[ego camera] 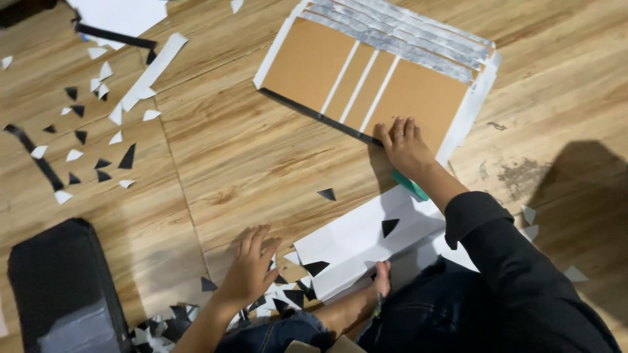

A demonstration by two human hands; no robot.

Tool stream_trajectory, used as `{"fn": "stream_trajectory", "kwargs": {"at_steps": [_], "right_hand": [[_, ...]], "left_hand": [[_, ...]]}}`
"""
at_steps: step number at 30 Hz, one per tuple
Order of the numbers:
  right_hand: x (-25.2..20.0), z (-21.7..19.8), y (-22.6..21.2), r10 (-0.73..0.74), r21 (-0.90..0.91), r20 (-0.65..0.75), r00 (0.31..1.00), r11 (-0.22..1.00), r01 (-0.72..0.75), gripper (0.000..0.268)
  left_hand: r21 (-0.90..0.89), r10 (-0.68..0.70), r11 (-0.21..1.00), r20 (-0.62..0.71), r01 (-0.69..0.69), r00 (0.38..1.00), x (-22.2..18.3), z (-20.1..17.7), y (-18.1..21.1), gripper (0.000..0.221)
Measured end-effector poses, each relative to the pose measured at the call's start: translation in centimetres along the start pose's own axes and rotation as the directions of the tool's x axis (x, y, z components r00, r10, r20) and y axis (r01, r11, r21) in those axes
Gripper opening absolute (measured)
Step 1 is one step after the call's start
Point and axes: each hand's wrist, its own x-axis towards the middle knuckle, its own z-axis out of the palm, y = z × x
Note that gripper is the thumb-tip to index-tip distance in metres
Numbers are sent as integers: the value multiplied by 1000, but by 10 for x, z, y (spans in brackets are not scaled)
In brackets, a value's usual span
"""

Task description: Assembling folders by inserting cardboard stiffeners into black covers and smoothing them out.

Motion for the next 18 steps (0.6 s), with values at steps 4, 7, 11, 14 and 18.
{"fn": "stream_trajectory", "kwargs": {"at_steps": [4,7,11,14,18], "right_hand": [[15,-27,3,21,-89,155,988,996,-8,90],[32,-82,4,43,198,-265,963,980,10,35],[31,-156,-45,-36,322,-223,974,940,109,33],[19,-202,-93,-110,401,-330,938,883,245,36],[4,-245,-122,-216,457,-401,891,796,398,33]], "left_hand": [[157,55,987,-196,-23,979,9,-6,2,43],[351,-6,929,-297,115,955,17,-22,11,66],[546,236,823,-579,156,780,18,-42,0,60],[617,278,759,-596,209,753,1,-49,-20,54],[539,126,828,-449,156,885,-46,-43,-74,43]]}}
